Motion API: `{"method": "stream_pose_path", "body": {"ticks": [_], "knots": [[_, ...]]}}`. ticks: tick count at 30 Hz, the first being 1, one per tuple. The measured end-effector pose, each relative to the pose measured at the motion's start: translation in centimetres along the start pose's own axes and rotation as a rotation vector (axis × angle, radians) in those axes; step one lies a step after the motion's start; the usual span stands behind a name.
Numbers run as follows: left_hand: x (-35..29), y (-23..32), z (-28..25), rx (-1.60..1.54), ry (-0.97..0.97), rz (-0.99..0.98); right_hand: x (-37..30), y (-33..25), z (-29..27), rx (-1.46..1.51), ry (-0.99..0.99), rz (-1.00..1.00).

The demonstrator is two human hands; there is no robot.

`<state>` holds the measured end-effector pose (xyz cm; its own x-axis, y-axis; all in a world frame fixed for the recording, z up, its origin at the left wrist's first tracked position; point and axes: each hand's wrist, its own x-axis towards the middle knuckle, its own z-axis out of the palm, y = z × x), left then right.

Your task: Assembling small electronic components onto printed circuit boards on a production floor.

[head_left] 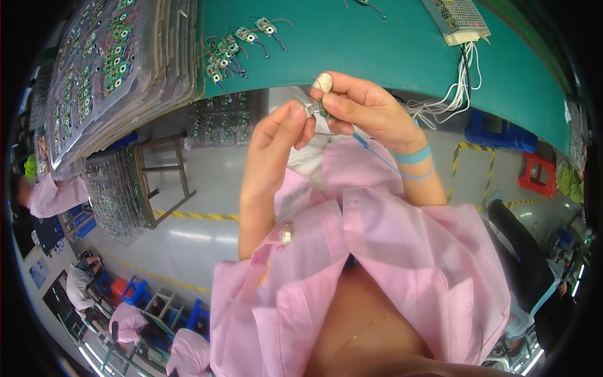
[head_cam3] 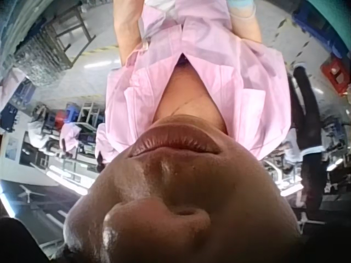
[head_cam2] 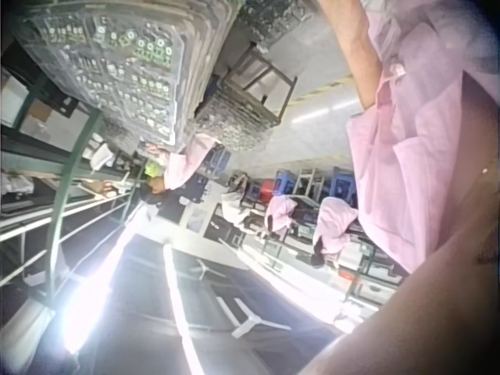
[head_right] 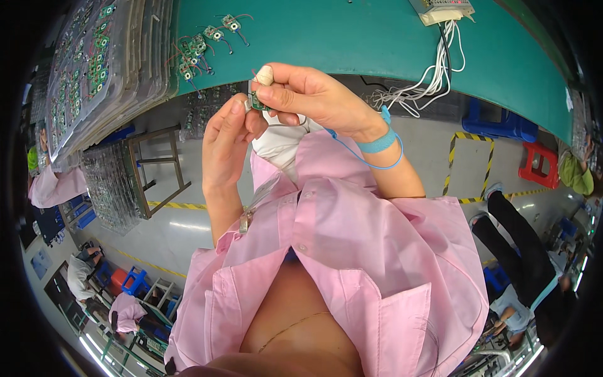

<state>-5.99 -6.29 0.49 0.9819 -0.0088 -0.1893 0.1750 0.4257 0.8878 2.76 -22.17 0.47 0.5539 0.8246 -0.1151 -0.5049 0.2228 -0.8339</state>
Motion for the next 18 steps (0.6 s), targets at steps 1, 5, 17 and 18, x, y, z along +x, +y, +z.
{"method": "stream_pose_path", "body": {"ticks": [1, 5, 17, 18], "knots": [[0.0, 0.0, 0.0, 0.002, -0.006, -0.002, 0.0, 0.1, 0.0, -0.010, -0.006, -0.013], [-0.1, 0.0, 0.1, 0.003, 0.002, -0.010, 0.1, -0.1, -0.1, -0.081, -0.031, -0.028], [0.0, -0.3, -1.5, 0.139, -0.048, -0.074, 0.4, -0.2, -1.0, -0.455, -0.129, 0.152], [0.1, -0.5, -1.3, 0.069, -0.043, -0.055, 0.4, -0.4, -0.9, -0.381, -0.117, 0.160]]}}
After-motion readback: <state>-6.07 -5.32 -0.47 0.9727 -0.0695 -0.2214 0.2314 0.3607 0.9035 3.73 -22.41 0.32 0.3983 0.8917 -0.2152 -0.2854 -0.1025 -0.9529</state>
